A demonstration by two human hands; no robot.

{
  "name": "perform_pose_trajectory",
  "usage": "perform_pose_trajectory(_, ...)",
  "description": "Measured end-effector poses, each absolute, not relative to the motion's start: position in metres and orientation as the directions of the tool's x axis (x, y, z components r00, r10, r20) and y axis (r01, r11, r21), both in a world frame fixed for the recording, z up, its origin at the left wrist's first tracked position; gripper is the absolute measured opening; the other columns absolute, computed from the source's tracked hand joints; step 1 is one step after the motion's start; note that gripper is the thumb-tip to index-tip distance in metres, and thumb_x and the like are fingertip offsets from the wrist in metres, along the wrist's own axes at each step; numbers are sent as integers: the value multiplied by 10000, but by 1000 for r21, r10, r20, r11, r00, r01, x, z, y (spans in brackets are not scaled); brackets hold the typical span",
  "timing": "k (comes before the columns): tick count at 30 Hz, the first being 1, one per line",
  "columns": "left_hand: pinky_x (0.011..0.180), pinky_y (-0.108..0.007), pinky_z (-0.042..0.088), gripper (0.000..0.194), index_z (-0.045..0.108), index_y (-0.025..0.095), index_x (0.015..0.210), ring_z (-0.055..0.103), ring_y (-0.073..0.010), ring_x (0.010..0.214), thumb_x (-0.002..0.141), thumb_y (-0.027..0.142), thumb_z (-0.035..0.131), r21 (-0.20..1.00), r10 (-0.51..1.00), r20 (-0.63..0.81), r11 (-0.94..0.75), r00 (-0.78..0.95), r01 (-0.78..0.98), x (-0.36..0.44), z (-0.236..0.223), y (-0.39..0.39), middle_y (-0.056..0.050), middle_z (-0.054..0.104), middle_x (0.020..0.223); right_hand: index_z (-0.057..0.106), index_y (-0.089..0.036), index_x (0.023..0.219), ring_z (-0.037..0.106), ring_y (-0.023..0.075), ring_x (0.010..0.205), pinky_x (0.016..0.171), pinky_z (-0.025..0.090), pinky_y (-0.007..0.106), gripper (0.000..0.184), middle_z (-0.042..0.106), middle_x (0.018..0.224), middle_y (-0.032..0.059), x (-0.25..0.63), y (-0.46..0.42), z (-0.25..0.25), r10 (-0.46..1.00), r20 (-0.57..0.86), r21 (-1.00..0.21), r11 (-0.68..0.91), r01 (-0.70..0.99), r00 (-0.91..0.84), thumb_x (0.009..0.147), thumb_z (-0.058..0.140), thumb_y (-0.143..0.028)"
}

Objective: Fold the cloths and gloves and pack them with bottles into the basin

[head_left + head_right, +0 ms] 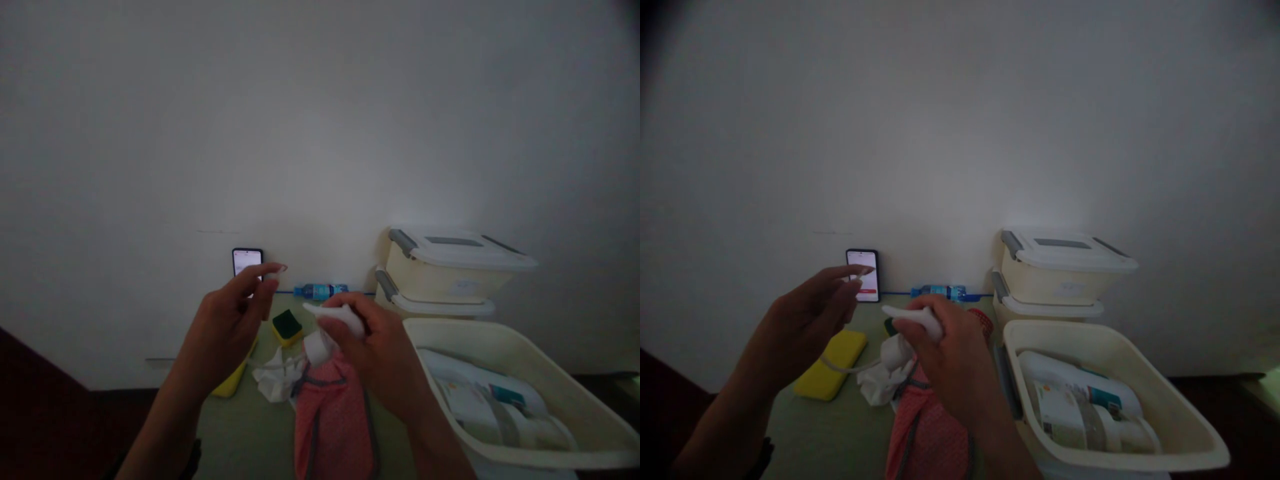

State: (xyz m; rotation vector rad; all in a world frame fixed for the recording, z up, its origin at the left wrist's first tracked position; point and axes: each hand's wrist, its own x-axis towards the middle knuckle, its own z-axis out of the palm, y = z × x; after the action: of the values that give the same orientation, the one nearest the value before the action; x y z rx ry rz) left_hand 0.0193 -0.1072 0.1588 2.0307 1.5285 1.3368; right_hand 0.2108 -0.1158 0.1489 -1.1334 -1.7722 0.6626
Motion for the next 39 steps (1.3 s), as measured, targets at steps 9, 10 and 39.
perform_pose_trajectory(9,613,-207,483,241,723,190,944,658,-132,677,867,313,531,544,818,554,-500,159,674,25,166,-119,-36,747,842,594,-217,899,461,48,468,404,374,139,266,539,630,-56,213,-112,145,971,213,-975,219,43,-110,817,594,-470)
perform_pose_trajectory(10,598,-201,482,231,728,197,939,659,-127,651,862,312,542,541,817,552,-504,168,674,26,166,-121,-26,750,818,591,-220,903,451,44,451,391,372,137,273,529,622,-61,213,-112,145,973,194,-981,196,0,-128,812,598,-477)
perform_pose_trajectory(39,477,-165,434,7,524,208,848,585,-95,563,846,207,517,644,855,416,-518,310,563,31,164,-130,30,655,697,644,-202,854,491,72,523,462,393,165,208,569,652,-32,213,-115,149,925,266,-894,342,289,-272,823,599,-402)
